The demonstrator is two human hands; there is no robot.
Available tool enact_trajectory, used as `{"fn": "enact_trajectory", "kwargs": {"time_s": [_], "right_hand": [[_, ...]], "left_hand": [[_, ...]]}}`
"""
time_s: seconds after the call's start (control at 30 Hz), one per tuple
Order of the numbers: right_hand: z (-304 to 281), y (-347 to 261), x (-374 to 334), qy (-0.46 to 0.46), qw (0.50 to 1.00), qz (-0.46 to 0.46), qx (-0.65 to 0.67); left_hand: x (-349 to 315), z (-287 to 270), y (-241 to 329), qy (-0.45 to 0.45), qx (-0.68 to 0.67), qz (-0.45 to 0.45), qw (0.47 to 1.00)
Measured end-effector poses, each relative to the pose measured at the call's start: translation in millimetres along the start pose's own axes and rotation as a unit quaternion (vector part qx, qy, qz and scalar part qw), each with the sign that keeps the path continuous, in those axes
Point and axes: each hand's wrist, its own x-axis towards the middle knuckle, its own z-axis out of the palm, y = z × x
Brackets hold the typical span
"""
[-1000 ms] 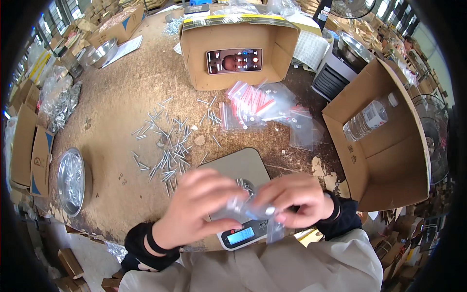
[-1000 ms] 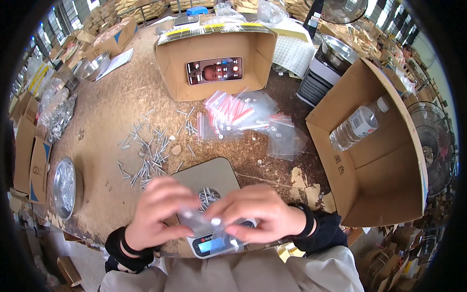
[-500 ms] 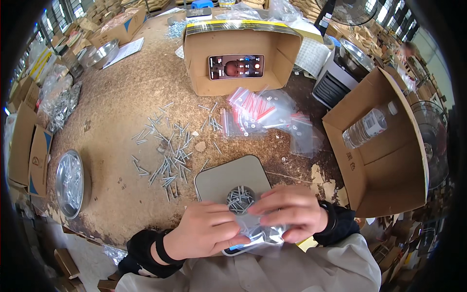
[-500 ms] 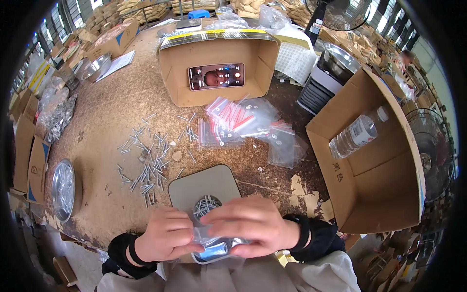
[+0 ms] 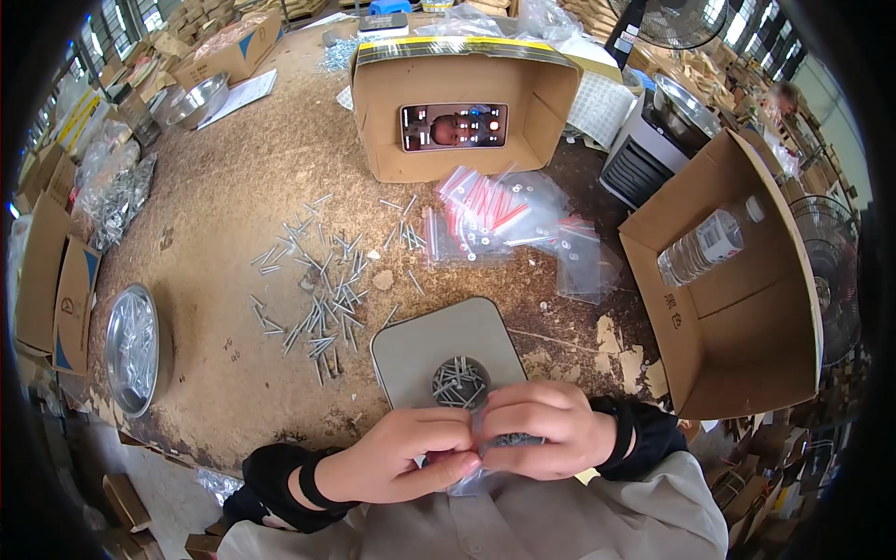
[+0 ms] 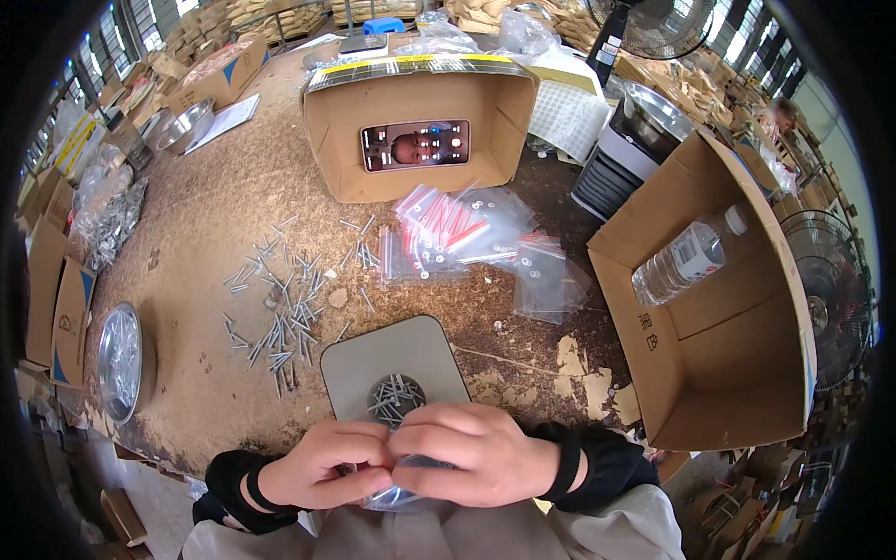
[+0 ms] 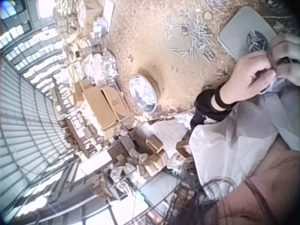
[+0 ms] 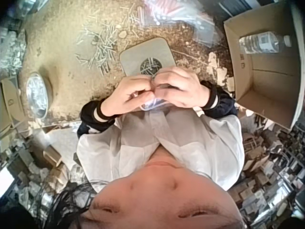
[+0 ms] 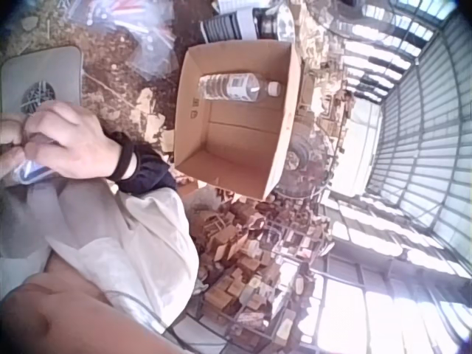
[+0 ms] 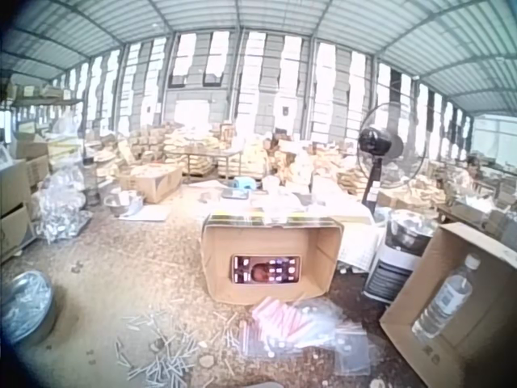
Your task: The person weighs small metal screws on a digital scale and places them into small plastic bags. They repeatedly gather screws from a pile on the table, place them on the scale, and transfer them into bags.
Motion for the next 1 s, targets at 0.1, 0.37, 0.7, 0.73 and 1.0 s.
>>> {"fn": "enact_trajectory", "kwargs": {"time_s": [0.1, 0.37, 0.7, 0.73, 1.0], "right_hand": [[0.0, -2.0, 6.8, -0.024, 0.998, -0.023, 0.06], [-3.4, -5.2, -0.6, -0.07, 0.99, 0.0, 0.123], [1.2, -9.5, -11.8, -0.003, 0.994, -0.106, -0.028], [-0.7, -10.0, -9.2, -0.016, 0.994, -0.107, -0.027], [0.7, -8.3, -7.0, -0.023, 0.995, -0.094, -0.017]], "left_hand": [[-3.9, 1.2, -4.5, 0.04, -0.04, -0.025, 0.998], [0.0, -10.6, 0.1, 0.019, -0.096, 0.091, 0.991], [6.9, 4.2, -0.9, -0.061, 0.009, 0.122, 0.991], [5.6, 4.6, -2.7, -0.073, 0.018, 0.112, 0.991], [3.3, 6.7, -1.8, -0.049, 0.012, 0.094, 0.994]]}}
